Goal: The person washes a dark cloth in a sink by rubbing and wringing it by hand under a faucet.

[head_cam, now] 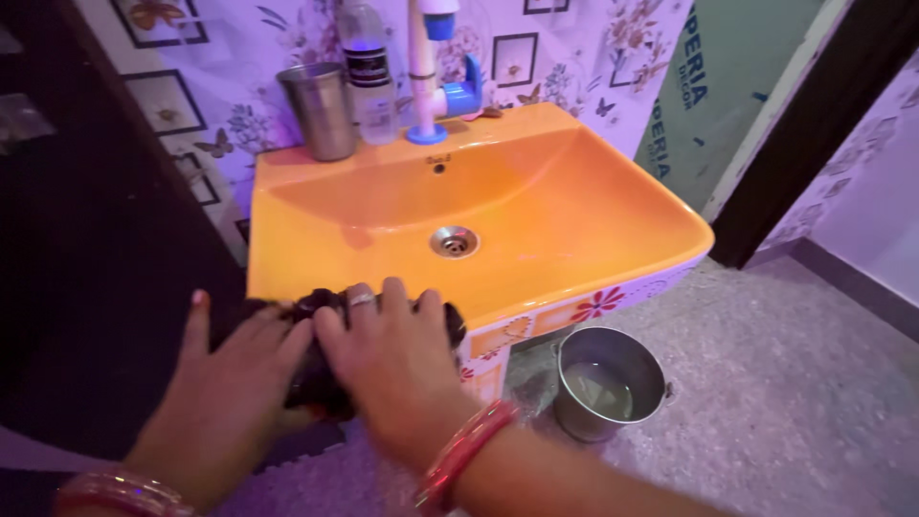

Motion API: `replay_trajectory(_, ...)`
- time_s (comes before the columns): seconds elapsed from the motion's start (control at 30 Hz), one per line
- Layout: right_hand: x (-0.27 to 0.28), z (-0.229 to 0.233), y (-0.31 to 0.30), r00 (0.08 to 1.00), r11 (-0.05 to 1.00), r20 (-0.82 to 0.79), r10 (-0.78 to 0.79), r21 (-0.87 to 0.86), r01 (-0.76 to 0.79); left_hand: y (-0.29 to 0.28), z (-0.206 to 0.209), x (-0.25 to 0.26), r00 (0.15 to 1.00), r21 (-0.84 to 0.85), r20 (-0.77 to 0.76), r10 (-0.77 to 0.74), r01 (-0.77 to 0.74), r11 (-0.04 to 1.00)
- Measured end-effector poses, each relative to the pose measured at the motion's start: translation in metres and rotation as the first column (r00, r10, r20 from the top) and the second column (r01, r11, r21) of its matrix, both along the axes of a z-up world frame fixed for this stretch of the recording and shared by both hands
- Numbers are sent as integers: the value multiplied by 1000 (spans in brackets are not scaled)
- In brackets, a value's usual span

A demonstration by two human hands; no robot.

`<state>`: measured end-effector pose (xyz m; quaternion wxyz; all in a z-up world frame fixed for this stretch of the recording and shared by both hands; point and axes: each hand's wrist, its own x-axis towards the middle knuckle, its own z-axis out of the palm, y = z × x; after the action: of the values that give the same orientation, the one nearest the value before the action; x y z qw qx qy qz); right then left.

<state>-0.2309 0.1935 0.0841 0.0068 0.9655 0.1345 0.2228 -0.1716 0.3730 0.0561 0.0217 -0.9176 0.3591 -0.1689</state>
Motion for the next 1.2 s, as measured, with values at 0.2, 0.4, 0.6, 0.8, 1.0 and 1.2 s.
replay_trajectory(0.2,-21,-7,13,990,998,138,25,49,-32,23,-18,18,975,-30,160,-153,160,987)
replay_trajectory(0.4,-24,-36,-98,917,983,362,170,6,-184,-84,-14,-19,990,63,-26,140,-138,988)
replay_trajectory(0.6,-19,-39,-276,977,998,206,51,36,-60,-293,-2,-41,974,-41,134,184,-180,983)
replay_trajectory(0.8,-8,-18,-398,983,989,115,145,-21,-144,-421,5,-43,970,-123,-16,242,-242,962)
replay_trajectory(1.0,-12,-20,-374,988,999,154,24,-34,-19,-399,15,-37,974,-84,-174,146,-162,983)
replay_trajectory(1.2,-19,-16,-307,998,1000,64,14,-16,-13,-316,30,-34,939,-66,-337,68,-96,993)
